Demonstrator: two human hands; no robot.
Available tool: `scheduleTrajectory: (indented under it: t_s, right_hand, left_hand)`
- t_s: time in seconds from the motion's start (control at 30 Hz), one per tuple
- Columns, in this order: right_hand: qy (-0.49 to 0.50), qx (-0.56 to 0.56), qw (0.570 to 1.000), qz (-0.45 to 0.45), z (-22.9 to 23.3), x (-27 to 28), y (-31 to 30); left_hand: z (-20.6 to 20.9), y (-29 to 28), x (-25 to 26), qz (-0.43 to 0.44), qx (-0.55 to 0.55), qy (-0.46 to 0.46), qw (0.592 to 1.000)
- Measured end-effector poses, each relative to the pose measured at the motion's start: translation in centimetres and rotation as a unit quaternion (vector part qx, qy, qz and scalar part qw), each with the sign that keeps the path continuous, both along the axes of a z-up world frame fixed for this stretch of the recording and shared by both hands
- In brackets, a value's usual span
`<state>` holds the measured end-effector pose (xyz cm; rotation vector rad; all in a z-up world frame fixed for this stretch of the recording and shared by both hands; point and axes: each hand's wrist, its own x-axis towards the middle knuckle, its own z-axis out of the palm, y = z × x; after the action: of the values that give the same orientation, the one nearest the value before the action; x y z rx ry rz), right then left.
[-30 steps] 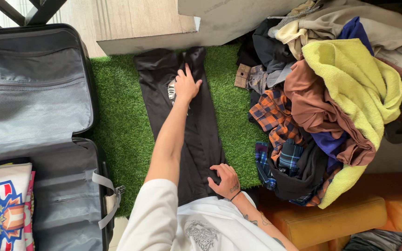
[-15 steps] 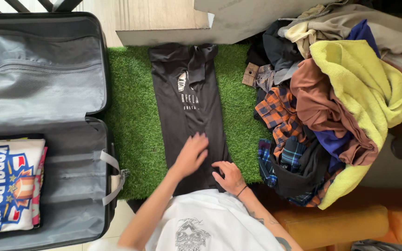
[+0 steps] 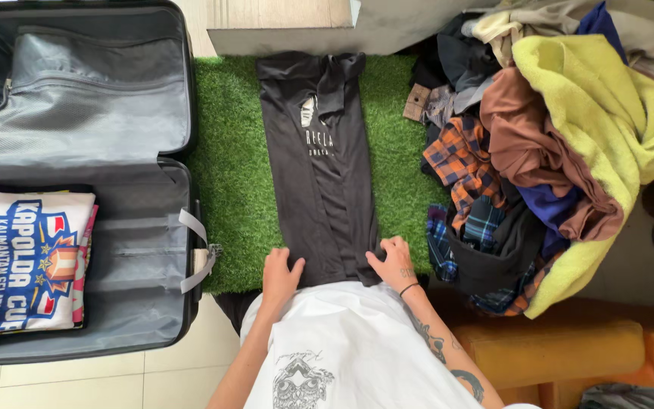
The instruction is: The person folds a black t-shirt on a green artificial turf surface next to an open suitcase. They smooth the shirt, fold the sides inward, fold the bottom up, and then fold the top down to create a compact rectangle.
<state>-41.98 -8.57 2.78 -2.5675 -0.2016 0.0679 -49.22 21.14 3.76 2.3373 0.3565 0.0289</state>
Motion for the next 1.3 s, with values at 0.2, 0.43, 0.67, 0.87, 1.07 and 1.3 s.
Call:
scheduleTrajectory:
  t_s: [0.2, 0.43, 0.67, 0.87, 1.07, 1.3]
  right_hand:
    - [0.268, 0.455, 0.84, -0.126, -0.6, -0.9, -0.3]
    - [0.319, 0.28, 0.895, -0.138, 4.0, -3.6, 0.0]
    - [0.265, 0.095, 0.959, -0.025, 5.0, -4.1, -0.6]
    - [0.307, 0.1, 0.945, 0.047, 6.5, -3.0, -0.7]
    - [0.343, 0.02, 0.935, 0.09, 9.9, -1.8, -2.1]
    - [0.025, -0.14, 0.963, 0.228, 8.8, -1.9, -2.3]
  left_hand:
    - [-0.6, 1.8, -0.8, 0.146, -0.415, -0.004, 0.898]
    - [2.4, 2.5, -3.4, 0.03, -0.316, 0.098, 0.943]
    - [1.6, 4.6, -4.3, -0.033, -0.228, 0.114, 0.966]
    - [3.3, 4.6, -3.9, -0.057, -0.189, 0.189, 0.962]
    - [7.4, 5.3, -5.0, -0.124, -0.085, 0.185, 0.971]
    - [9.3, 5.9, -3.2, -0.247, 0.2, 0.049, 0.947]
